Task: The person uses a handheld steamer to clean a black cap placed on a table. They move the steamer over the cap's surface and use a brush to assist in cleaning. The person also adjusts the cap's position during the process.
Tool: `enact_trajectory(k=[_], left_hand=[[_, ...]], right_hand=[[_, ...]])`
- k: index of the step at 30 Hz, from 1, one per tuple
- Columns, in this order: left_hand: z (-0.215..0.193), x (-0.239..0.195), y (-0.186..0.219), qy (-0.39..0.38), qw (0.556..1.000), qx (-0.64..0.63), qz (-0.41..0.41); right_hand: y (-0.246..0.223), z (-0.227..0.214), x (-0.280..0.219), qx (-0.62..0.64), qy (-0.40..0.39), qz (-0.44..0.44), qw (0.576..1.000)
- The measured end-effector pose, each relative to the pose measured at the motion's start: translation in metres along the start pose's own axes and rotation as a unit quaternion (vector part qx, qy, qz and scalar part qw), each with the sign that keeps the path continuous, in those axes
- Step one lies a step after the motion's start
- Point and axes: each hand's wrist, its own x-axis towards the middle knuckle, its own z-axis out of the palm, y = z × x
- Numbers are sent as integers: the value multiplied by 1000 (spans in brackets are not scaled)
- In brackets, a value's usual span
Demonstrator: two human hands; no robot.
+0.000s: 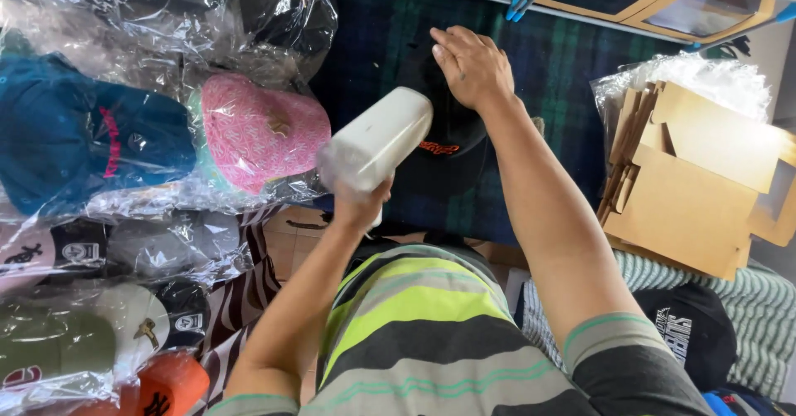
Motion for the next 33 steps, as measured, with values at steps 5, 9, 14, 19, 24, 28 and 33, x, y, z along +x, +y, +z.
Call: enact_trajectory(k=[5,9,14,19,24,28,33], left_hand=[[48,-61,-7,-40,853,-405,-325],[56,-49,18,-2,809,-474,-349],[59,-37,28,67,745,-547,-374],[49,-19,22,62,757,-544,-357],[33,-34,3,36,822,-485,-297],[21,-40,22,-81,958,-220,-165],[-10,27,57,-32,991,73,105]], right_hand=[[2,2,-3,0,26,-35,999],[0,1,-3,3,16,-20,1000],[2,1,0,-20,37,-38,998],[13,5,1,-31,38,-35,998],[4,4,2,-20,55,-67,996],[3,1,-1,-15,10,-10,1000],[1,0,2,-6,-7,-16,1000]])
